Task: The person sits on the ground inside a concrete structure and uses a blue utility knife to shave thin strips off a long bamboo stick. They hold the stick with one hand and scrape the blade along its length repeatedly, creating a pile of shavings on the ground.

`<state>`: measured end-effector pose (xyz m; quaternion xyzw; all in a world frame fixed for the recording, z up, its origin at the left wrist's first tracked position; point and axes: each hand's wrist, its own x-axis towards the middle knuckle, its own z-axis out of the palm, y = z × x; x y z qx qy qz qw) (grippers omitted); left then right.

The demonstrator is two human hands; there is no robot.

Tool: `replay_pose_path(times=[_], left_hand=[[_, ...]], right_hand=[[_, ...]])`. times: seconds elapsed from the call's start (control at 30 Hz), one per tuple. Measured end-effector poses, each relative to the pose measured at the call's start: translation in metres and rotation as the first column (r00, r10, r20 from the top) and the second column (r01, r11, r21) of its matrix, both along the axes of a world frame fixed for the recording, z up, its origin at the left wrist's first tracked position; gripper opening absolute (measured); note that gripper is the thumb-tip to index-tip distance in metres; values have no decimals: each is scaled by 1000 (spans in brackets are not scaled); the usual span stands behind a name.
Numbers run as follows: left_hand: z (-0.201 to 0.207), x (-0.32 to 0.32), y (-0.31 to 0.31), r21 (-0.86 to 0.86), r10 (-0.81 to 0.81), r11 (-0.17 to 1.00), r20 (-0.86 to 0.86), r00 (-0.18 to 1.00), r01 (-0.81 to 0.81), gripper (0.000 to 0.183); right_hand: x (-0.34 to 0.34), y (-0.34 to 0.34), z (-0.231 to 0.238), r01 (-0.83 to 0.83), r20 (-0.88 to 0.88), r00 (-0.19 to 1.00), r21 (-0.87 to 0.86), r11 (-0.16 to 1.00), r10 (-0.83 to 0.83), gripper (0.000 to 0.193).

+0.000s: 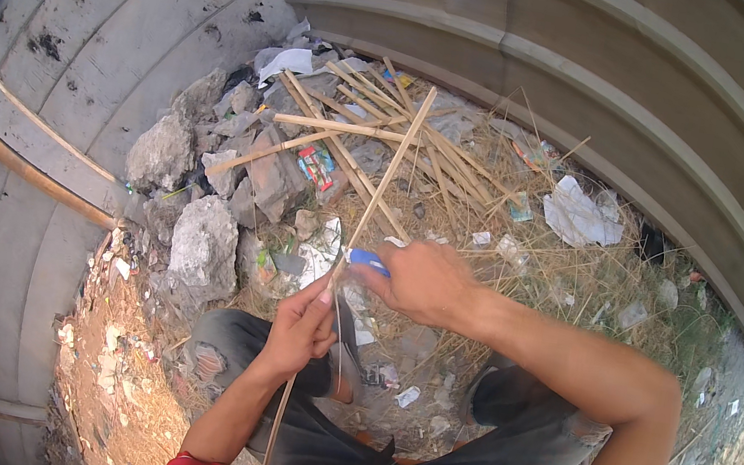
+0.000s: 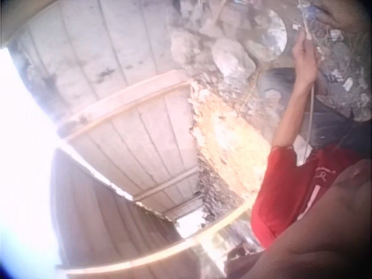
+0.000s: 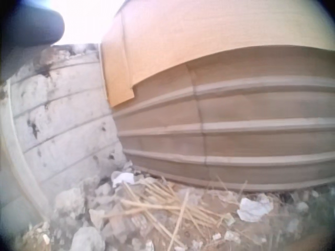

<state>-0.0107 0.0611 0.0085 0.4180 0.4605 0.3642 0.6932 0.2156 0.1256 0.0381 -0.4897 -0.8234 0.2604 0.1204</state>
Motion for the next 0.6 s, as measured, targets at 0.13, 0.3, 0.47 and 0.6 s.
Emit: replay_pose_path(times=[0.13,0.3,0.47,0.6], left_hand=[[-12,3,-9,38,-80,996,-88,993,84,47],[-19,2,-15,68,-121,988,-233,965,140,47],[-16,-13,-27,157,-208,954,-268,941,255,48],[-14,-12,-18,158,18,987,-224,974,18,49]], right_hand=[[55,62,-17,303,-36,953,137,943,-301,57],[92,81,-41,463,25,882,134,876,-470,63],[190,109,-57,722,-100,688,186,666,-718,69],[136,71,-22,642,-222,760,105,760,-611,69]])
